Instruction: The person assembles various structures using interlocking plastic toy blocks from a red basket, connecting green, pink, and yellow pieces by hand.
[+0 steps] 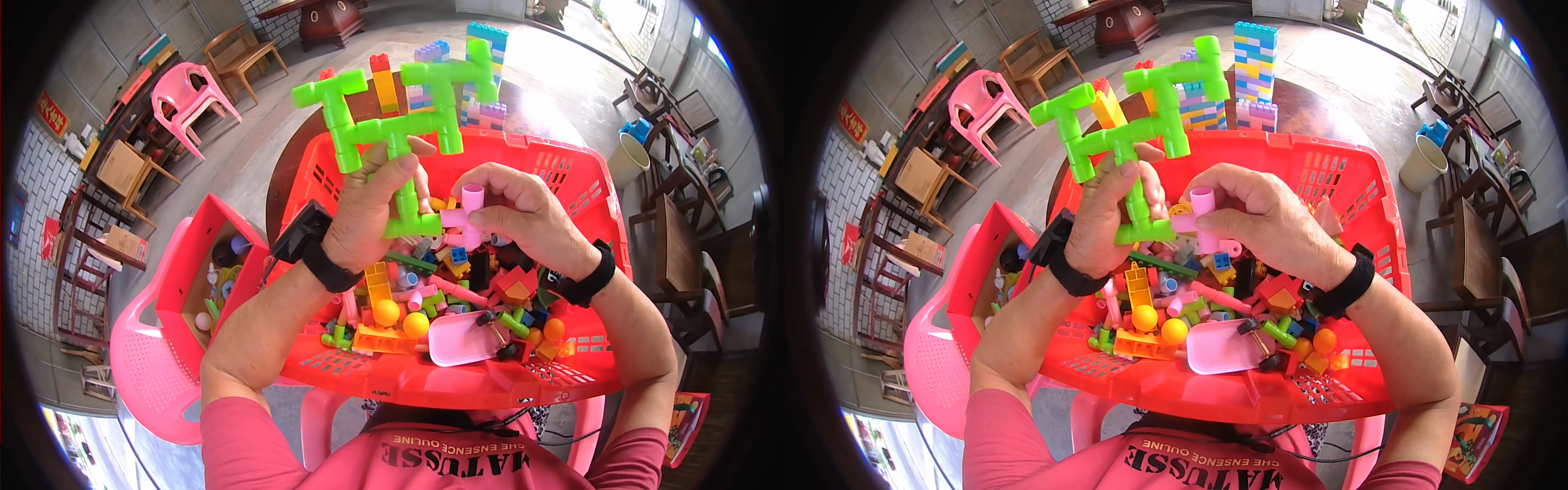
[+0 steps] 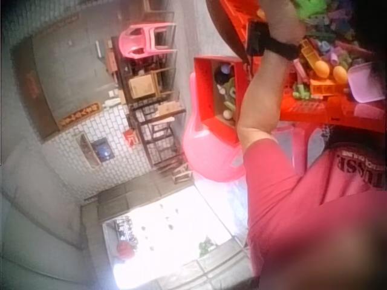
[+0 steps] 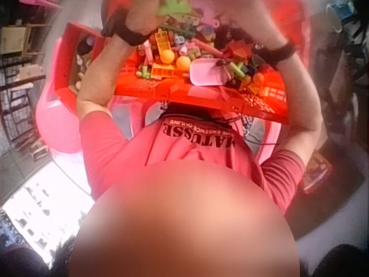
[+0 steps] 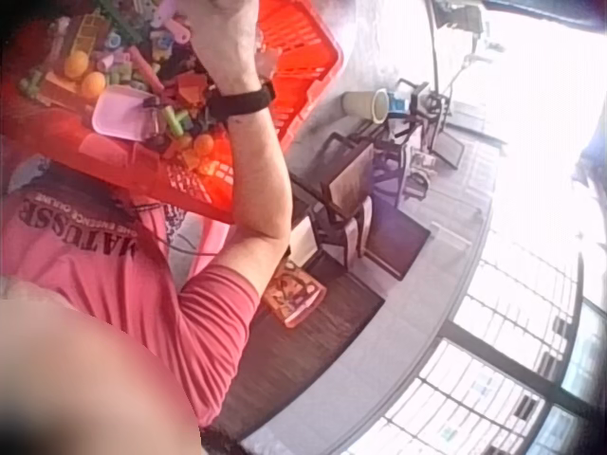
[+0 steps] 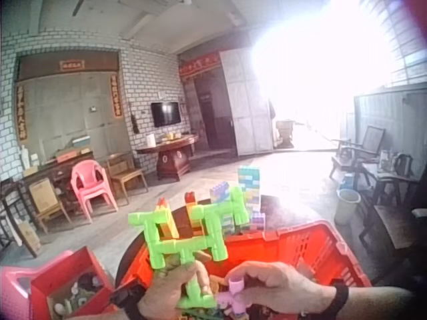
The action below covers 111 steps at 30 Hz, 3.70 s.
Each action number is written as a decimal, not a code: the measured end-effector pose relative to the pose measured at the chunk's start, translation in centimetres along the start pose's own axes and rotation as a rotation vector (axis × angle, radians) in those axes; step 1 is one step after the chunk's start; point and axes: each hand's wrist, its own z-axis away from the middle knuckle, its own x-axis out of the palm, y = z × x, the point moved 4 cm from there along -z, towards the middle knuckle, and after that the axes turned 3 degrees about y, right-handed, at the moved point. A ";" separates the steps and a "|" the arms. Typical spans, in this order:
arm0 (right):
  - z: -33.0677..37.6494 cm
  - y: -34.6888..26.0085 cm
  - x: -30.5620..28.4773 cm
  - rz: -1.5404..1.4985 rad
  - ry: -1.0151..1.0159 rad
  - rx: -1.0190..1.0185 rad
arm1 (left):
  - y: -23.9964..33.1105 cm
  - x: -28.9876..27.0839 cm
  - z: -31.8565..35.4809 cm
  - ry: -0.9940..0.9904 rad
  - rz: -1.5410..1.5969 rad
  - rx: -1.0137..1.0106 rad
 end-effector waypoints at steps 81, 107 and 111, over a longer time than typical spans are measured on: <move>1.9 -2.4 3.2 0.516 0.276 -0.536 | 0.0 3.8 2.5 0.062 0.045 0.034; -0.7 1.9 -4.1 -0.197 0.335 0.019 | -2.7 -2.1 -1.6 -0.053 -0.193 -0.207; -1.2 3.4 -6.0 -0.143 0.402 0.045 | -3.1 -4.8 -2.6 0.106 -0.471 -0.295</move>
